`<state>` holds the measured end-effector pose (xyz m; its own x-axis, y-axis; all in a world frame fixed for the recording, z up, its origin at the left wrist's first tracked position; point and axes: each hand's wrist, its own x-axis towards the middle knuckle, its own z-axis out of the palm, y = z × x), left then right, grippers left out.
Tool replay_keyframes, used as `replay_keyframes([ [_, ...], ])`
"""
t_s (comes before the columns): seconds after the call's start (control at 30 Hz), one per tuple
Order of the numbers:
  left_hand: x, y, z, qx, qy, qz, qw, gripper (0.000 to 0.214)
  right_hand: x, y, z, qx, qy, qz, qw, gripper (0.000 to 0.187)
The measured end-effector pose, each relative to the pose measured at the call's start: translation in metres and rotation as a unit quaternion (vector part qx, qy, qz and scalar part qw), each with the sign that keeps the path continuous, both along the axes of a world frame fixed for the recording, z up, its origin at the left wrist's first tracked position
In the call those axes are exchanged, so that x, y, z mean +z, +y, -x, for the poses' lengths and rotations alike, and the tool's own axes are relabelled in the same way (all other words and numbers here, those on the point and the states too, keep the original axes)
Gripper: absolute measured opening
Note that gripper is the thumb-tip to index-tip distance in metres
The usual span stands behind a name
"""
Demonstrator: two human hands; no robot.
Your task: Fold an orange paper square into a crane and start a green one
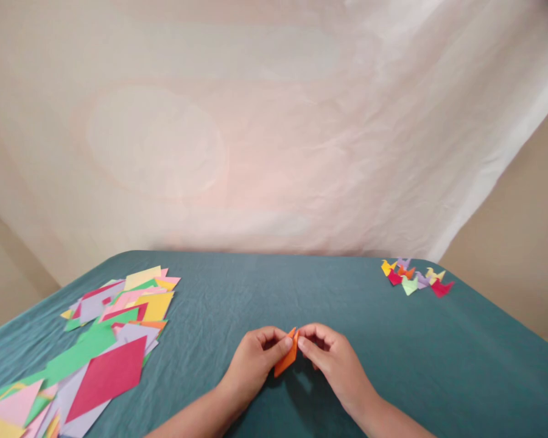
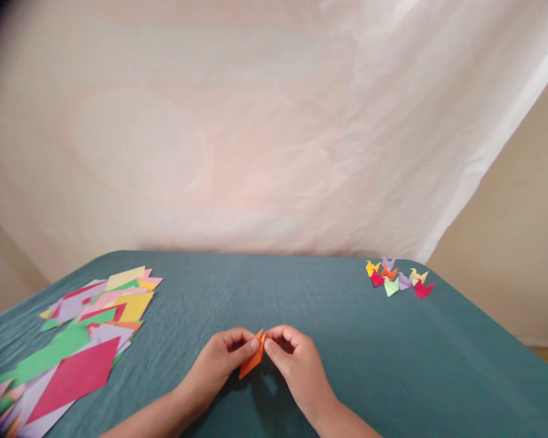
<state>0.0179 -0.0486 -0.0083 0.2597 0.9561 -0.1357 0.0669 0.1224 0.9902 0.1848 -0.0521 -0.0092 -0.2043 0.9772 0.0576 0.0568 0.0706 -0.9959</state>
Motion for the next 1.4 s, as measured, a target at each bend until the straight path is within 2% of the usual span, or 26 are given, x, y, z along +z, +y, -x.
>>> replay_keyframes([
  [0.23, 0.004, -0.002, -0.002, -0.01, 0.009, -0.006, 1.0, 0.028, 0.001, -0.001, 0.001, 0.002, 0.019, 0.018, 1.0, 0.011],
  [0.43, 0.003, -0.002, -0.003, 0.003, 0.045, -0.02, 0.999, 0.034, 0.001, -0.002, 0.002, 0.013, 0.034, 0.031, 0.999, 0.013],
  [0.57, 0.005, -0.002, -0.002, 0.003, 0.022, -0.005, 1.0, 0.036, -0.002, -0.001, 0.002, 0.011, 0.05, 0.044, 0.998, 0.017],
  [0.9, 0.006, -0.001, -0.003, 0.031, -0.017, 0.043, 0.998, 0.036, -0.008, 0.002, 0.002, 0.015, 0.042, 0.029, 0.999, 0.022],
  [1.2, 0.004, -0.001, -0.003, 0.04, 0.033, 0.01, 0.999, 0.033, -0.009, 0.001, 0.002, 0.011, 0.04, 0.038, 0.998, 0.021],
  [1.4, 0.005, -0.001, -0.001, 0.036, 0.016, 0.019, 0.999, 0.032, -0.006, 0.001, 0.001, 0.013, 0.039, 0.031, 0.999, 0.022],
])
